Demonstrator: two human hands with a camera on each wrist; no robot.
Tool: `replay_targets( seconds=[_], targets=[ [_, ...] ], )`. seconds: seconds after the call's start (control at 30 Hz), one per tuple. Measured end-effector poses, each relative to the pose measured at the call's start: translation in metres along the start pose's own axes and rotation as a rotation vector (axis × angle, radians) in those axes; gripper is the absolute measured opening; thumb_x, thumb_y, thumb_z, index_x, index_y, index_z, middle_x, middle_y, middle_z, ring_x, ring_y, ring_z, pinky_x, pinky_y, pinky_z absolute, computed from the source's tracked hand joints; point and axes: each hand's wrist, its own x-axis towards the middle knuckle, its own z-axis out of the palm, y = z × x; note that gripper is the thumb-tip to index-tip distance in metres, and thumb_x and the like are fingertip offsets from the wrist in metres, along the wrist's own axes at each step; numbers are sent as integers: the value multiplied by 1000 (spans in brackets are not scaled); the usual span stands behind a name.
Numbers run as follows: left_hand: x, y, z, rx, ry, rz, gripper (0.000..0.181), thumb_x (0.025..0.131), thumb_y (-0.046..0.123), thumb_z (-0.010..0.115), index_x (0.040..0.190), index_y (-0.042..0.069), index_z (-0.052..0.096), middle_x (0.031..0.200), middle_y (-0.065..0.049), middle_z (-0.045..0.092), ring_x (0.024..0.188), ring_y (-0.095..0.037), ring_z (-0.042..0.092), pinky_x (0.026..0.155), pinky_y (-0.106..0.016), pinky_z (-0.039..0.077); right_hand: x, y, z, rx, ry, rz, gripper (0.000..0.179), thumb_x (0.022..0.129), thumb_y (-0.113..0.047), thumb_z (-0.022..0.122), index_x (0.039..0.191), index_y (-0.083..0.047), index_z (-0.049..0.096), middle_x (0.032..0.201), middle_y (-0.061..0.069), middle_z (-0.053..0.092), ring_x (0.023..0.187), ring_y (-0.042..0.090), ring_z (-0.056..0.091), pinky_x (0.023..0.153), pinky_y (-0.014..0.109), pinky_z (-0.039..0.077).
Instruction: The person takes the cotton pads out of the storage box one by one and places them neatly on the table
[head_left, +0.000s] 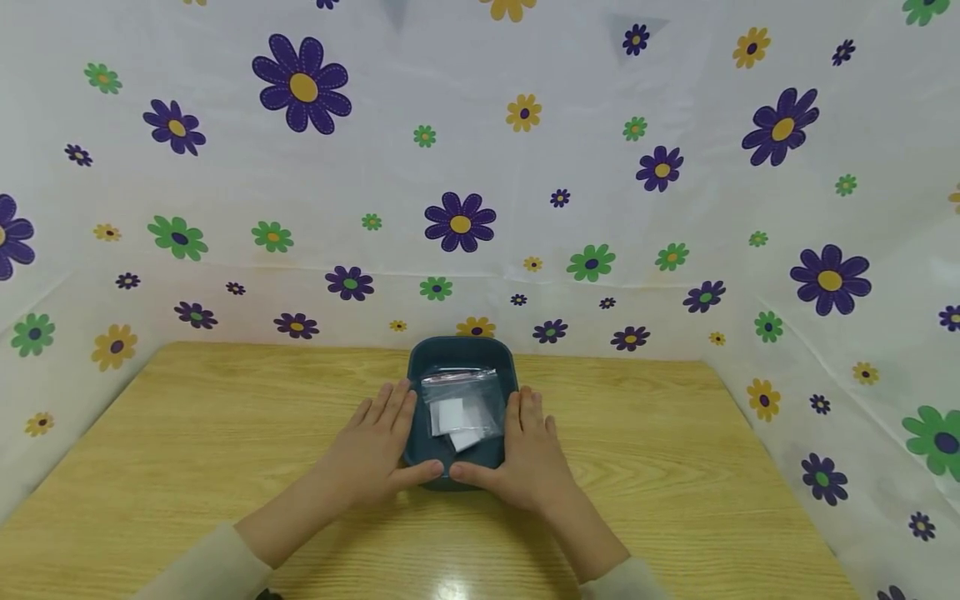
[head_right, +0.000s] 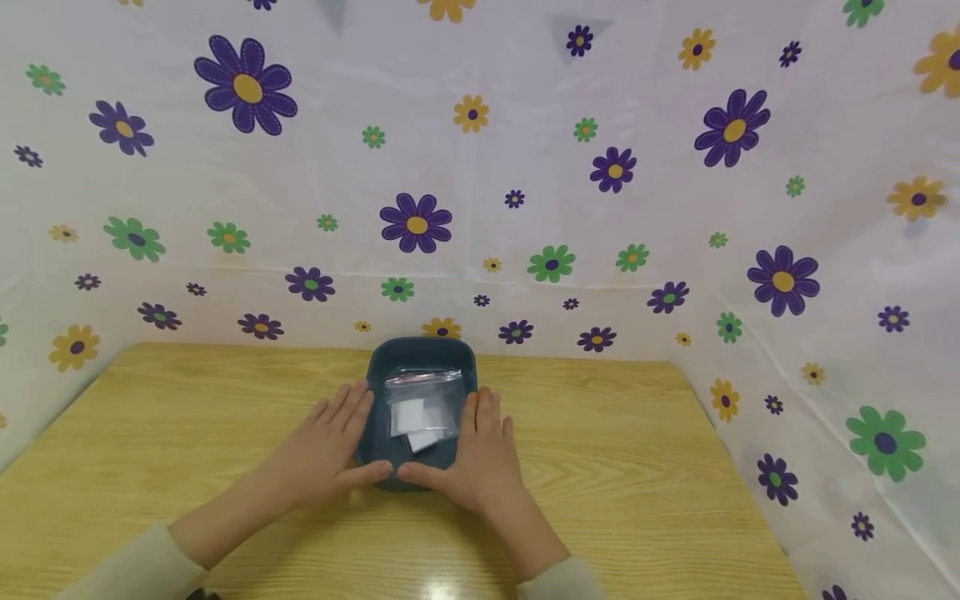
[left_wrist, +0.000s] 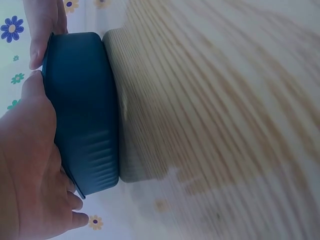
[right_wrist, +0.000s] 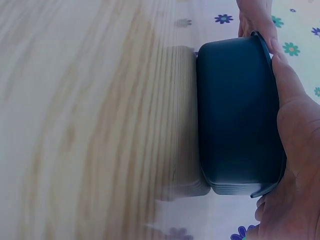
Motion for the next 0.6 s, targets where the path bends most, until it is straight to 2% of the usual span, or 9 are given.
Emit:
replay_targets(
  seconds=[0.4, 0.6],
  targets=[
    [-8, -18, -2, -4, -8, 6, 108, 90, 79, 38, 154, -6, 25, 165, -23, 13, 151, -43, 15, 116, -63, 25, 5, -19, 4, 3, -2, 2, 137, 67, -95, 48, 158, 2, 15, 166, 20, 7, 154, 34, 1, 122, 56, 16],
    [-11, -23, -3, 2, -16, 2, 108, 90, 80, 37, 154, -6, 25, 165, -23, 13, 151, -44, 15, 116, -63, 25, 6, -26, 7, 15, -2, 14, 138, 67, -95, 50, 158, 2, 14, 166, 19, 4, 154, 33, 1, 123, 54, 15]
  ],
)
